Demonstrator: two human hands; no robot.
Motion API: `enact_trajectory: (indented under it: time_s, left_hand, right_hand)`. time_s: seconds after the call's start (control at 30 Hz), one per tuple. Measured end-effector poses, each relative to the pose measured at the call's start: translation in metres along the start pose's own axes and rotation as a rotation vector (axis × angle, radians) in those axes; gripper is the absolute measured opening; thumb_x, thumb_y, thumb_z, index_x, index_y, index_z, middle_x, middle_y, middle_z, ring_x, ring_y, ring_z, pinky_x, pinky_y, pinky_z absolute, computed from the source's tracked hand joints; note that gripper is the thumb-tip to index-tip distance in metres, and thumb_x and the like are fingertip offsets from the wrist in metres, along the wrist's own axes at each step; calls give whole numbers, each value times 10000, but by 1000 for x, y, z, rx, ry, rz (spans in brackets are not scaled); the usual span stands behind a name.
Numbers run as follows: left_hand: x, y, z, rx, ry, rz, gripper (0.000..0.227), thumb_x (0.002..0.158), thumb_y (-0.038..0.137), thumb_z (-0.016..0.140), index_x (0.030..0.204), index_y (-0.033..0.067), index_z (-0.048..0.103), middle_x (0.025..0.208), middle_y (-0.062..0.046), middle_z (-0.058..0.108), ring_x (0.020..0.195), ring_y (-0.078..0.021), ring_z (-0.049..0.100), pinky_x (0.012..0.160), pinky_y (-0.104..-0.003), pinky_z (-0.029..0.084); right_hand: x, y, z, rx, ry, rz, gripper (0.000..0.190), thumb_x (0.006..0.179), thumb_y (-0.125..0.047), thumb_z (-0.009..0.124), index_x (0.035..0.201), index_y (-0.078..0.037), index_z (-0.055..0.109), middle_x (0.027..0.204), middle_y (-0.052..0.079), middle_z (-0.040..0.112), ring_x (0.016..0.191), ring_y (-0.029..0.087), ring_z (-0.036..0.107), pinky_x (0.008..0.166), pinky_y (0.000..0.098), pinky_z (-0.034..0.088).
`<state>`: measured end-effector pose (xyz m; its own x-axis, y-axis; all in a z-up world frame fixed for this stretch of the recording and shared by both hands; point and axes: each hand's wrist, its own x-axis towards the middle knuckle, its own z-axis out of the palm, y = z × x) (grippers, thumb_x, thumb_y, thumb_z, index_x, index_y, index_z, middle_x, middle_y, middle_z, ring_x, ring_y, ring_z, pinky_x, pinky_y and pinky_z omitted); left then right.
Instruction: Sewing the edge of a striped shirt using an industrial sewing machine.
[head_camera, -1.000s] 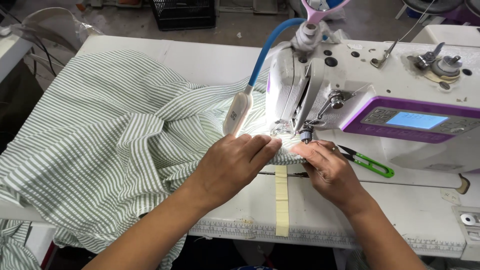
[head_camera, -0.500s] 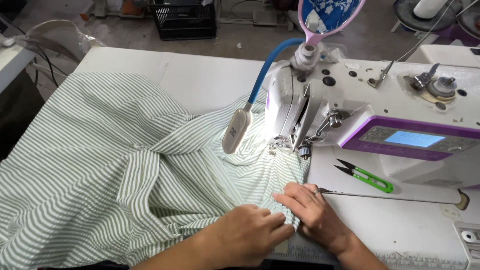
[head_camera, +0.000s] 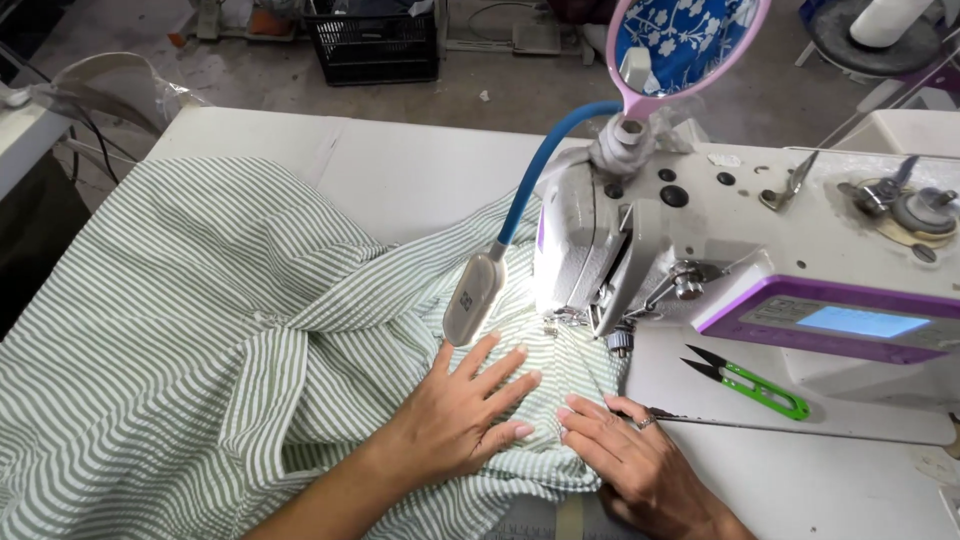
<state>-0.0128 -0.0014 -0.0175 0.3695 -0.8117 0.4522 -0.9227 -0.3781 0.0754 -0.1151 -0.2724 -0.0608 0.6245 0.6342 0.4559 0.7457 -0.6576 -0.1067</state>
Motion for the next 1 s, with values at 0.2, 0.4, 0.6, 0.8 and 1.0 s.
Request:
enact_trajectory:
  time_s: [0.2,0.4,0.6,0.8,1.0]
  left_hand:
    - [2,-15,-1,-105,-62,0,525,1045,495,475,1395,131,620,1491,-165,557,1371,-480,485,884,-681,420]
    - [8,-25,3,-168,-121,-10,582,1041,546,425,1429,144,588,1529,-202,505,1120,-457,580,940,-696,358]
    - [6,-42,9,-218,-100,5,590,1018,549,467,1442,157,587,1521,-193,515,1342,-404,521,1082,-790,151]
    - [6,-52,6,-251,-193,12,619,1039,551,416,1501,153,520,1590,-149,443,1443,-434,392,1151,-748,62]
    - [5,-60,11,-238,-116,73,593,1036,534,466,1496,165,531,1583,-146,465,1469,-463,369,1177,-728,84]
  right_hand:
    - [9,2,7,-54,120,-26,511,771,-24,342,1163,-25,670,1341,134,679,1287,322,651,1011,483,464]
    - [8,10,11,-63,140,-2,520,847,-37,268,1164,-25,679,1345,141,681,1291,312,651,1015,481,473]
    - [5,15,13,-12,77,13,583,765,-55,321,1239,-25,660,1392,146,647,1339,305,612,1046,493,440]
    - [6,17,10,4,53,2,647,638,-45,386,1223,-8,658,1391,154,648,1343,320,603,1047,496,438]
    - [13,18,7,10,87,2,626,649,35,369,1201,12,662,1362,169,667,1318,343,628,1037,490,456]
